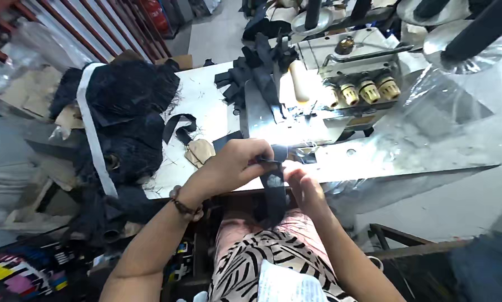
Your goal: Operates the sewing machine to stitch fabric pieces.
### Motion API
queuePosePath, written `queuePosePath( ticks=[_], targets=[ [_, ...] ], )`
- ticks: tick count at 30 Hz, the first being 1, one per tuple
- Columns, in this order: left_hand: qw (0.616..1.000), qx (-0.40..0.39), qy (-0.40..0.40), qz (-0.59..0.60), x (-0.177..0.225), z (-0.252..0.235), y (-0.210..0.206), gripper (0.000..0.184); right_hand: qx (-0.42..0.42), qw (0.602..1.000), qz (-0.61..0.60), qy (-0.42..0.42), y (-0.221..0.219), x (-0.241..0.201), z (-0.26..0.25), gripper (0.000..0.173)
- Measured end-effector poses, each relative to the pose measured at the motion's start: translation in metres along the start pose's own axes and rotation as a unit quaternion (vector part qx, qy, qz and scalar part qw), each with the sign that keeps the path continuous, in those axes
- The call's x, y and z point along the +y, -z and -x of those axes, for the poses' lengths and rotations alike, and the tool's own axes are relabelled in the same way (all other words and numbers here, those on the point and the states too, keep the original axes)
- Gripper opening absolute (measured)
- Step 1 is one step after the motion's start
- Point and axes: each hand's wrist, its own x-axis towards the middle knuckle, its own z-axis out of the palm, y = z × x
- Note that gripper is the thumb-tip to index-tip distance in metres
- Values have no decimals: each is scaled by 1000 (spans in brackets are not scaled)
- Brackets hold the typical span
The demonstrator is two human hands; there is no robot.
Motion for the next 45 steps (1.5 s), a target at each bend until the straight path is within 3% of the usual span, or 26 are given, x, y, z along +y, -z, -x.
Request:
queuePosePath(
  ticks=[3,7,12,15,22,27,34,38,45],
  targets=[
    [999,8,30,31,-9,-9,-10,7,4,995,94,-23,-9,-5,12,48],
    [995,57,56,62,-17,-8,-10,5,17,992,121,-36,-17,7,28,17],
    [992,72,104,28,-42,-25,-11,12,65,988,111,-81,-14,2,49,17],
    [982,92,148,67,-41,-30,-19,6,97,986,113,-77,-11,-3,56,18],
    [986,138,75,-53,-52,-52,-46,9,113,982,141,-58,-10,-4,65,24],
    [977,196,55,-64,-56,-51,-65,14,91,983,153,-40,-7,-1,76,26],
    [976,170,79,-109,-44,-54,-62,15,88,980,172,-36,-5,-3,80,27],
    [969,193,74,-135,-56,-65,-65,17,104,979,169,-41,-4,-3,69,26],
    [972,162,63,-156,-49,-45,-63,15,160,972,163,-51,-2,5,36,23]
  ],
)
